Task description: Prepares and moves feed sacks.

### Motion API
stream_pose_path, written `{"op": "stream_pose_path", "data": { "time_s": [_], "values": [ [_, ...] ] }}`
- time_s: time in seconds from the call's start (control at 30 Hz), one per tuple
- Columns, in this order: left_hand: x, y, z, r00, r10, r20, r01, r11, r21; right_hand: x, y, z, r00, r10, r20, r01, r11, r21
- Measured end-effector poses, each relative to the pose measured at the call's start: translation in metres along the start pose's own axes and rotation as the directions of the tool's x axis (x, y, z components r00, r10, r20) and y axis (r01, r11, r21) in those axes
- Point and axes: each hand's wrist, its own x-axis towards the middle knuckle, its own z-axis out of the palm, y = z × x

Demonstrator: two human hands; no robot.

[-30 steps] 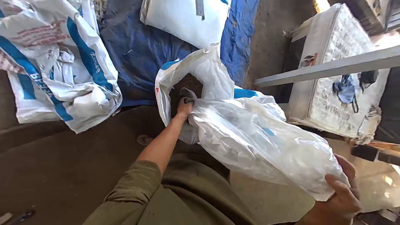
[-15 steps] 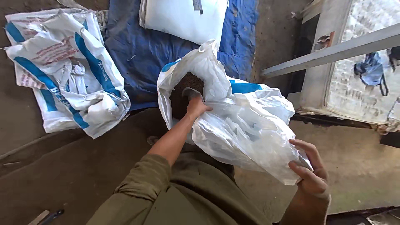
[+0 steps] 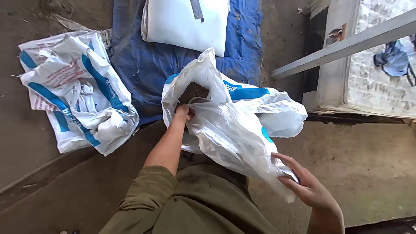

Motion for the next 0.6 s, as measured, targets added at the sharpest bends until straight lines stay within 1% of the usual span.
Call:
{"op": "stream_pose_path", "data": {
  "time_s": [0.03, 0.07, 0.1, 0.17, 0.2, 0.23, 0.27, 0.3, 0.33, 0.4, 0.43, 0.47, 0.53, 0.6],
  "values": [
    [0.000, -0.001, 0.001, 1.000, 0.009, -0.001, -0.009, 1.000, -0.002, 0.006, 0.000, 0.002, 1.000, 0.023, -0.014, -0.024, 0.994, -0.111],
    [-0.002, -0.002, 0.001, 0.999, 0.045, -0.006, -0.045, 0.997, 0.057, 0.014, -0.003, 0.005, 0.999, 0.040, -0.019, -0.043, 0.973, -0.225],
    [-0.006, -0.003, 0.000, 0.995, 0.098, -0.005, -0.096, 0.983, 0.159, 0.024, -0.008, 0.009, 0.999, 0.052, -0.011, -0.052, 0.943, -0.327],
    [-0.010, -0.005, -0.001, 0.976, 0.217, 0.010, -0.203, 0.898, 0.390, 0.046, -0.024, 0.019, 0.993, 0.106, 0.060, -0.062, 0.864, -0.500],
    [-0.008, -0.006, -0.002, 0.964, 0.262, 0.040, -0.251, 0.854, 0.456, 0.059, -0.037, 0.022, 0.974, 0.186, 0.130, -0.081, 0.819, -0.567],
    [-0.006, -0.007, -0.004, 0.953, 0.294, 0.071, -0.291, 0.823, 0.489, 0.073, -0.046, 0.025, 0.947, 0.252, 0.202, -0.076, 0.781, -0.619],
    [-0.004, -0.008, -0.007, 0.944, 0.315, 0.096, -0.319, 0.807, 0.497, 0.087, -0.050, 0.028, 0.922, 0.280, 0.267, -0.040, 0.755, -0.654],
    [-0.002, -0.008, -0.010, 0.940, 0.324, 0.108, -0.333, 0.800, 0.499, 0.100, -0.053, 0.031, 0.897, 0.290, 0.333, 0.009, 0.742, -0.671],
    [0.001, -0.008, -0.013, 0.936, 0.333, 0.111, -0.342, 0.797, 0.498, 0.113, -0.053, 0.034, 0.880, 0.265, 0.394, 0.082, 0.733, -0.675],
    [0.006, -0.010, -0.020, 0.937, 0.333, 0.110, -0.342, 0.798, 0.496, 0.137, -0.059, 0.042, 0.813, 0.295, 0.501, 0.171, 0.702, -0.691],
    [0.008, -0.011, -0.023, 0.939, 0.325, 0.111, -0.336, 0.803, 0.491, 0.149, -0.066, 0.047, 0.785, 0.333, 0.522, 0.190, 0.673, -0.715],
    [0.010, -0.012, -0.027, 0.942, 0.316, 0.112, -0.329, 0.809, 0.487, 0.159, -0.074, 0.052, 0.769, 0.380, 0.513, 0.186, 0.636, -0.749],
    [0.008, -0.011, -0.032, 0.950, 0.295, 0.106, -0.307, 0.810, 0.499, 0.180, -0.088, 0.063, 0.791, 0.420, 0.445, 0.153, 0.567, -0.809],
    [0.006, -0.011, -0.036, 0.953, 0.286, 0.102, -0.297, 0.808, 0.508, 0.207, -0.091, 0.077, 0.835, 0.398, 0.380, 0.115, 0.548, -0.828]
  ]
}}
